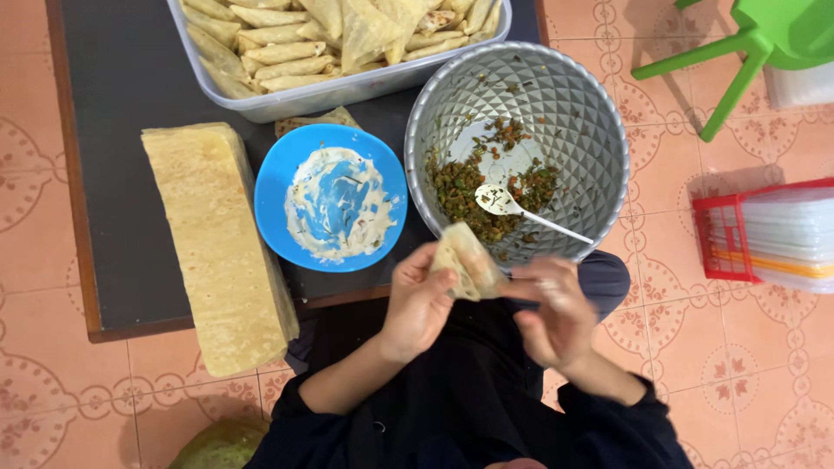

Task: The person folds square pastry sheets into cones, fills them with a vegetable mixture using a spoon, seals the edges with a white paste, and places the finished samosas into a container. The process is repeated continuously.

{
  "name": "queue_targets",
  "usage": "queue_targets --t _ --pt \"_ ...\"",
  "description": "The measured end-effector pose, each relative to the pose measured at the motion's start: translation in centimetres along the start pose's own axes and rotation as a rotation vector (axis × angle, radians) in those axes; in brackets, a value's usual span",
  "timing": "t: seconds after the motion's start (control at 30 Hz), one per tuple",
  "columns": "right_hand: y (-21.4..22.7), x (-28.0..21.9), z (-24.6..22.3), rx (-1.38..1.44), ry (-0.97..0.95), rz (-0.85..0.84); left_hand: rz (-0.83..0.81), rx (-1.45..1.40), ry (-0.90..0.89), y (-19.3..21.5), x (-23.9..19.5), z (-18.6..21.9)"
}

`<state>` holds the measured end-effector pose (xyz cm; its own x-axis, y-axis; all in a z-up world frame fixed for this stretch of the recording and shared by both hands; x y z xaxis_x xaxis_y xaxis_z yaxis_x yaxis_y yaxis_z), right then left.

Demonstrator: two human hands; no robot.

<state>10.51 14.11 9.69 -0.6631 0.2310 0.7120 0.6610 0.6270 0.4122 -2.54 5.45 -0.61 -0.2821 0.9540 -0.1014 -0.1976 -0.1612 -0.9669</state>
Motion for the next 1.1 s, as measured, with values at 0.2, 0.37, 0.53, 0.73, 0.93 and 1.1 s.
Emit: queue_targets --t 0.2,0.37,0.53,0.73,0.93,1.1 --pt "-3.7 -1.1 0.6 0.035 -0.397 0.135 0.165 0.448 -0.191 1.1 -1.2 0.0" --pt "-2.7 -1.1 -0.2 0.180 -0.133 0.550 0.226 0.629 -0.322 -0.4 -1.7 1.6" --pt "-5.8 -1.3 -1.2 -0.240 0.257 -0.255 0.164 0.398 -0.035 -1.9 -1.7 2.4" --pt "-4.4 -0.7 0.5 0.139 -0.031 -0.265 0.011 0.566 0.034 -3.6 -1.6 3.8" --pt "-2.3 1.6 2.2 0.211 -0.284 0.053 -0.063 0.667 0.197 -3.1 -2.3 3.1" --pt "-3.8 2.6 2.8 0.421 -0.428 0.147 -0.050 0.683 0.208 -3.1 -2.5 3.3"
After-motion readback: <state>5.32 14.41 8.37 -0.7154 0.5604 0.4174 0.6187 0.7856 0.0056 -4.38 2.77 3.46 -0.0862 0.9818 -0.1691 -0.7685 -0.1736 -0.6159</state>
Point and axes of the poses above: each hand's wrist, its own x-axis towards the middle knuckle, its own y-axis out of the back of the hand, z = x × y, the point moved 6 cm from there along x, towards the middle knuckle, and after that the axes turned 9 degrees about y, right-handed, at the moved point
